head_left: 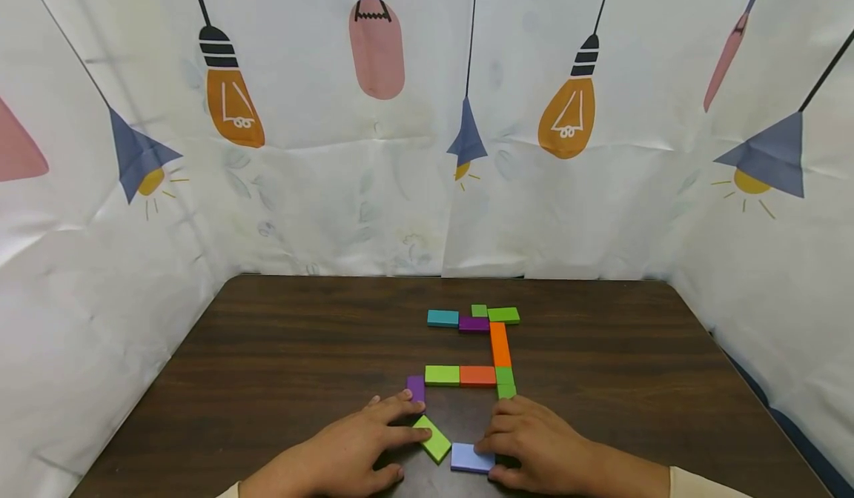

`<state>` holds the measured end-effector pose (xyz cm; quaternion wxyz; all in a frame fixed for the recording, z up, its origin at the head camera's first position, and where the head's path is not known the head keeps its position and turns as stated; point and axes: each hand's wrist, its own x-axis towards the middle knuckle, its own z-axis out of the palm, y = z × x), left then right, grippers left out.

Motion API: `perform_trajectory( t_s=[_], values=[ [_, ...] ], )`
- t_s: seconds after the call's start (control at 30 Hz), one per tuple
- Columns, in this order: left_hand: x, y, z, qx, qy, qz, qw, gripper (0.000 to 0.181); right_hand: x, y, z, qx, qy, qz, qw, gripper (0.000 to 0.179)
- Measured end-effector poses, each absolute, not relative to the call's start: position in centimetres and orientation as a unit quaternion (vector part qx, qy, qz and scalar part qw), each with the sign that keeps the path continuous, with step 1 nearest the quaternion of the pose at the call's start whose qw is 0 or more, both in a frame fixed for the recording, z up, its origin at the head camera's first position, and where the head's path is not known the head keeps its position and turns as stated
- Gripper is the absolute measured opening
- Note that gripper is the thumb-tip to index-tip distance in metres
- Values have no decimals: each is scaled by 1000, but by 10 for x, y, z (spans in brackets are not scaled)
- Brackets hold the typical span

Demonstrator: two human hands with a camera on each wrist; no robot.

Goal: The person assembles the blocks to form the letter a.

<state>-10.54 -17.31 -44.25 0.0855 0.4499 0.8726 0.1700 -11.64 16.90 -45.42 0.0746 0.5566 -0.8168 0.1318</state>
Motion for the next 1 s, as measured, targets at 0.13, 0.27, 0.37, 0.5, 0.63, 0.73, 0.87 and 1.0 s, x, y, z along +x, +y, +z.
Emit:
perform_trajectory(
  t_s=[0.13,0.27,0.37,0.5,0.63,0.73,0.87,1.0],
  values=[
    [-106,-173,-442,450,872,173,87,54,-118,168,-455,557,-816,131,85,25],
    [-106,-173,-443,453,871,171,82,54,-117,169,-455,562,-812,135,79,24],
    [-105,-173,-443,453,871,170,81,54,-116,170,-454,569,-807,144,63,24],
    [-105,-173,-442,450,873,171,81,54,-114,170,-453,578,-798,156,63,24],
    [-105,-173,-442,448,873,173,84,54,-113,167,-454,577,-798,151,83,24],
    [-105,-173,-442,446,874,175,85,53,-113,167,-454,572,-804,142,79,24],
    [-105,-174,-443,444,873,183,90,52,-113,166,-452,566,-811,138,62,25],
    [-105,-174,-444,444,872,185,92,53,-114,166,-451,559,-815,140,57,26]
  ],
)
